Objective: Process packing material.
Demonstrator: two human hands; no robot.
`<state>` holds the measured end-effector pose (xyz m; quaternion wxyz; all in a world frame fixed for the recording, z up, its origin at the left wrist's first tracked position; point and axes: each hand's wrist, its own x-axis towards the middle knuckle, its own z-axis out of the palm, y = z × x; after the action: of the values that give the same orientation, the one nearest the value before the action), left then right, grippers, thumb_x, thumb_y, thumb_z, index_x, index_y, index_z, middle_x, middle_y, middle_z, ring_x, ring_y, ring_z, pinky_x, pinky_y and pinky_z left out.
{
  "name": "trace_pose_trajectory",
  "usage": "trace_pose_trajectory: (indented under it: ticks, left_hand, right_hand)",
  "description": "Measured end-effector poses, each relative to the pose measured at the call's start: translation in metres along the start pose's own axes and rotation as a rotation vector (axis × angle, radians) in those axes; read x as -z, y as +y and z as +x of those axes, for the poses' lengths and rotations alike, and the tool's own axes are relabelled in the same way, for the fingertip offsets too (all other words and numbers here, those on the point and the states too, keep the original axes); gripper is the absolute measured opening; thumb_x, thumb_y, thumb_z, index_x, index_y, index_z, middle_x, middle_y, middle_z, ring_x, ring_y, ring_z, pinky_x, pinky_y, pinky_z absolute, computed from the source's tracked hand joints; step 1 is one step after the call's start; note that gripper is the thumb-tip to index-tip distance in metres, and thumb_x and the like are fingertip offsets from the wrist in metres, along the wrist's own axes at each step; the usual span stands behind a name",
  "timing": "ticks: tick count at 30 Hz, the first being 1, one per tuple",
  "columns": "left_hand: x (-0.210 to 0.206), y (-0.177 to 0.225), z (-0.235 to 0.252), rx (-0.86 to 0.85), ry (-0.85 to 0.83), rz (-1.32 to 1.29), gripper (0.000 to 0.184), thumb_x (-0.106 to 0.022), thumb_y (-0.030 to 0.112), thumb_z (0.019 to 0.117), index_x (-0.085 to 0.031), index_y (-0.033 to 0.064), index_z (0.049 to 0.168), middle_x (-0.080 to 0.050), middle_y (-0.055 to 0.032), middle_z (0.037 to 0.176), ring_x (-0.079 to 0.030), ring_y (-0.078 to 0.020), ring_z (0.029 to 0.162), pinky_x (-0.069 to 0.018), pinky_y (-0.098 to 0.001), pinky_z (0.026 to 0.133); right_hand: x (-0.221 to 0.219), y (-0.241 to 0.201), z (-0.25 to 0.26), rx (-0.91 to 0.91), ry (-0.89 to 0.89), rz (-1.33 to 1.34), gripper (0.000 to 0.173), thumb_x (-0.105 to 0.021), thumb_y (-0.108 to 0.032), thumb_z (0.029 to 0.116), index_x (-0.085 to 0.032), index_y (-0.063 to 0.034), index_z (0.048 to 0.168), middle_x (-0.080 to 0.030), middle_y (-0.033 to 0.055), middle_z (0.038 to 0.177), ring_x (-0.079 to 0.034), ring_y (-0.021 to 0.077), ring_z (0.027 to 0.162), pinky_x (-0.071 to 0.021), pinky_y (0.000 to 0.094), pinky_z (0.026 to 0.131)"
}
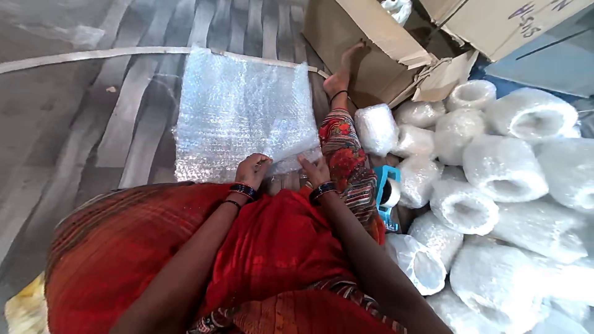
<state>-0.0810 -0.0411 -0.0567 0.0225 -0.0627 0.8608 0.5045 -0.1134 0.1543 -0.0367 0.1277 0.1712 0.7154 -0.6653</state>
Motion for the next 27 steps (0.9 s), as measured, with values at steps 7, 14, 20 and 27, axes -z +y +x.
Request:
trace_pose_trajectory:
  ticks: [7,14,20,27]
  left_hand:
    - [-0.004,-0.004,0.0,-0.093,-0.03,0.049,0.023,-0.06,0.014,0.1046,-0.069,-0.0063,0.113,-0.068,-0.0261,0.117,-0.067,-0.0401,0.109,-0.0516,-0.058,0.098]
    - [-0.003,-0.006,0.0,-0.126,0.045,0.034,0.021,-0.059,0.012,0.1034,-0.068,-0.0061,0.112,-0.067,-0.0256,0.118,-0.067,-0.0385,0.108,-0.052,-0.0559,0.096]
    - [-0.009,-0.015,0.003,-0.233,0.072,0.081,0.022,-0.064,0.016,0.1017,-0.068,-0.0047,0.109,-0.068,-0.024,0.114,-0.067,-0.0381,0.106,-0.0524,-0.056,0.096]
    - [-0.014,-0.019,-0.001,-0.442,-0.033,0.225,0.017,-0.068,0.016,0.0963,-0.075,0.0011,0.102,-0.069,-0.0233,0.119,-0.065,-0.043,0.114,-0.0488,-0.0625,0.096]
  right_hand:
    - [-0.008,0.0,0.012,-0.119,-0.074,-0.192,0.05,-0.073,-0.016,0.0966,-0.054,0.0051,0.137,-0.069,0.0219,0.113,-0.071,0.0254,0.089,-0.0593,0.0406,0.08]
    - [-0.005,0.008,0.001,0.654,0.244,-0.505,0.065,-0.076,-0.014,0.0842,-0.052,0.0085,0.14,-0.05,0.0329,0.141,-0.058,0.0417,0.123,-0.0525,0.0504,0.099]
    - [-0.011,0.013,0.005,0.433,-0.214,-0.727,0.035,-0.059,-0.028,0.1046,-0.072,0.0035,0.114,-0.071,0.0225,0.113,-0.068,0.0367,0.109,-0.0524,0.0549,0.1]
    - [-0.014,0.004,0.019,-0.08,-0.163,-0.359,0.037,-0.064,-0.029,0.1026,-0.071,0.0054,0.114,-0.073,0.0215,0.103,-0.071,0.0294,0.09,-0.056,0.0492,0.09]
